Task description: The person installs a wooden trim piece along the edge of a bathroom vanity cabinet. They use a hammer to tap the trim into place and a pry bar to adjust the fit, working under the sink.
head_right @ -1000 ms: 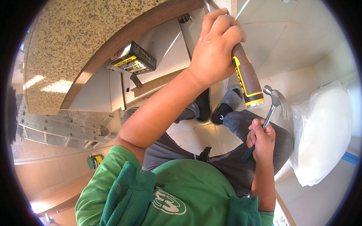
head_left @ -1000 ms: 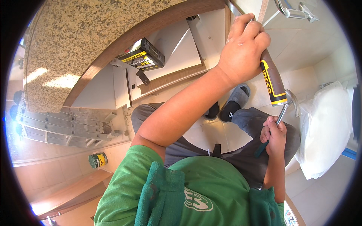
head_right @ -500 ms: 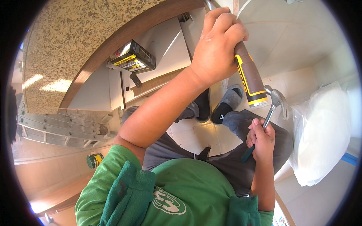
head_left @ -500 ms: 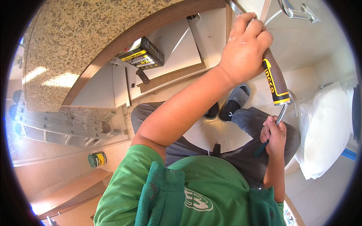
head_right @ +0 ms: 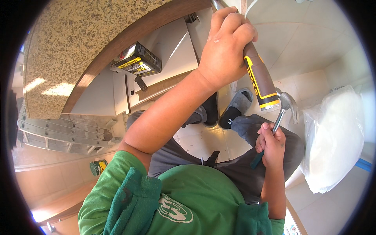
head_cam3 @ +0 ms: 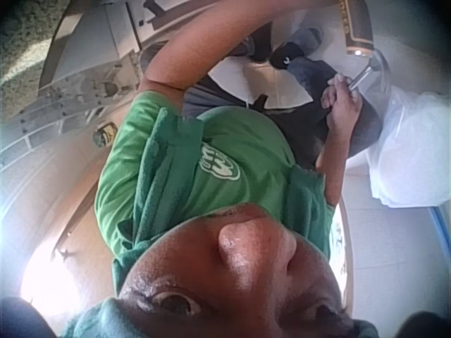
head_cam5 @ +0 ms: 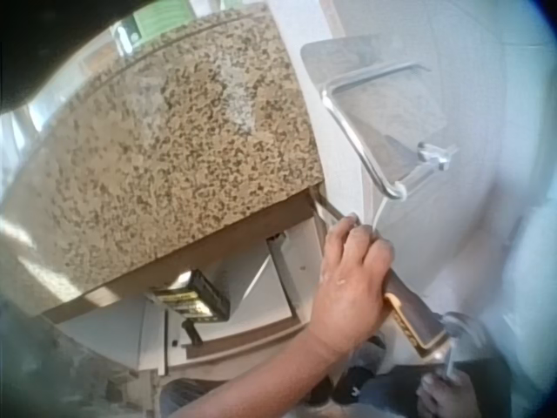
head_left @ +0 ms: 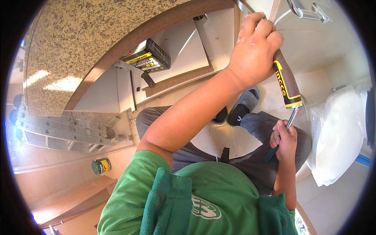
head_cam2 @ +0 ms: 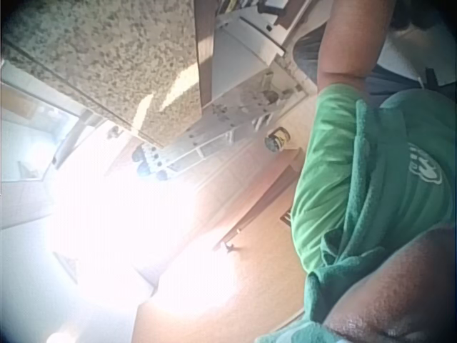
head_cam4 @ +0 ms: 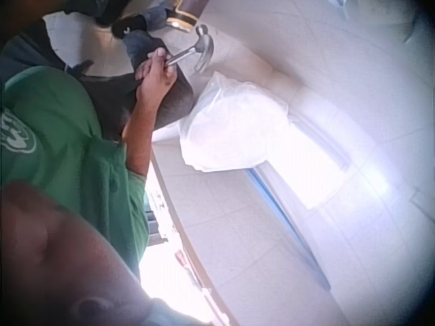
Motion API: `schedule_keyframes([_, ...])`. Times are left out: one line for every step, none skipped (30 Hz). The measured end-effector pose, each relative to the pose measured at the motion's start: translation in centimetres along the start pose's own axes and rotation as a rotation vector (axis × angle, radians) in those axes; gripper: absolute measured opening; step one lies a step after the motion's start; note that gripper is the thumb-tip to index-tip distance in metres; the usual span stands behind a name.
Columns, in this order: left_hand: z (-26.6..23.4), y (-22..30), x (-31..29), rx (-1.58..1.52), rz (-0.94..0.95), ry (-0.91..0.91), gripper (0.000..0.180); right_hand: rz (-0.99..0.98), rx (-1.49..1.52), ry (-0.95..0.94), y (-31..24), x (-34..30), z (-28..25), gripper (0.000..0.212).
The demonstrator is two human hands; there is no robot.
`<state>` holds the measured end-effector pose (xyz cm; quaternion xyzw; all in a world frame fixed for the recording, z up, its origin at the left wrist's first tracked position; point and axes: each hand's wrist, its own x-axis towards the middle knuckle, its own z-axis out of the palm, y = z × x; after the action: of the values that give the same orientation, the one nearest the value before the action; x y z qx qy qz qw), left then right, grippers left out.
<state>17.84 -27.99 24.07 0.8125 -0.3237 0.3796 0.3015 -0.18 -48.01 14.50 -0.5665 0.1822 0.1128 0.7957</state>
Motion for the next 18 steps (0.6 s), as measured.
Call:
schedule_keyframes([0.03, -0.01, 0.01, -0.001, 0.0, 0.003, 0.04, -0.004, 0.0, -0.001, 0.0, 0.01, 0.02, 0.028])
schedule_keyframes([0.05, -0.01, 0.01, -0.004, -0.001, 0.004, 0.04, -0.007, -0.001, -0.002, -0.01, 0.01, 0.03, 0.028])
schedule_keyframes([0.07, -0.01, 0.0, -0.006, -0.003, 0.005, 0.04, -0.007, -0.001, -0.002, 0.0, 0.02, 0.04, 0.028])
schedule_keyframes([0.08, -0.01, -0.01, -0.008, -0.004, 0.005, 0.04, -0.007, -0.002, -0.002, 0.0, 0.03, 0.04, 0.028])
schedule_keyframes([0.06, 0.07, -0.03, -0.011, -0.005, 0.004, 0.04, -0.007, -0.002, -0.001, 0.0, 0.03, 0.04, 0.028])
schedule_keyframes([0.01, 0.18, -0.08, -0.014, -0.006, 0.003, 0.04, -0.004, -0.001, -0.002, -0.01, 0.05, 0.03, 0.028])
schedule_keyframes([-0.02, 0.25, -0.1, -0.017, -0.008, 0.002, 0.04, 0.0, 0.0, -0.003, -0.03, 0.06, 0.02, 0.028])
schedule_keyframes([-0.01, 0.25, -0.07, -0.018, -0.011, 0.0, 0.04, 0.003, 0.0, -0.004, -0.06, 0.06, 0.03, 0.028])
schedule_keyframes([0.04, 0.25, -0.06, -0.018, -0.014, -0.003, 0.04, 0.006, 0.0, -0.003, -0.02, 0.07, 0.03, 0.028])
schedule_keyframes([0.08, 0.25, -0.06, -0.018, -0.017, -0.006, 0.04, 0.008, 0.0, -0.002, 0.02, 0.07, 0.04, 0.028])
schedule_keyframes([0.12, 0.23, -0.07, -0.018, -0.016, -0.003, 0.04, 0.011, -0.001, -0.002, 0.05, 0.08, 0.06, 0.028])
schedule_keyframes([0.15, 0.21, -0.04, -0.02, -0.017, 0.001, 0.04, 0.009, -0.001, -0.001, 0.01, 0.06, 0.09, 0.028])
schedule_keyframes([0.18, 0.18, 0.0, -0.021, -0.017, 0.004, 0.04, 0.008, -0.001, 0.001, -0.02, 0.04, 0.13, 0.028])
schedule_keyframes([0.25, 0.14, 0.04, -0.021, -0.013, 0.007, 0.04, 0.006, -0.002, 0.002, -0.04, 0.03, 0.14, 0.028])
schedule_keyframes([0.29, 0.09, 0.1, -0.019, -0.009, 0.011, 0.04, 0.006, -0.002, 0.001, -0.07, 0.03, 0.14, 0.028])
schedule_keyframes([0.29, 0.06, 0.15, -0.018, -0.006, 0.015, 0.039, 0.006, -0.002, 0.001, -0.08, 0.04, 0.11, 0.028])
schedule_keyframes([0.26, 0.05, 0.19, -0.018, -0.007, 0.015, 0.039, 0.006, -0.002, 0.0, -0.1, 0.03, 0.1, 0.028])
schedule_keyframes([0.27, 0.05, 0.2, -0.017, -0.008, 0.015, 0.039, 0.003, -0.004, -0.002, -0.08, 0.03, 0.09, 0.028])
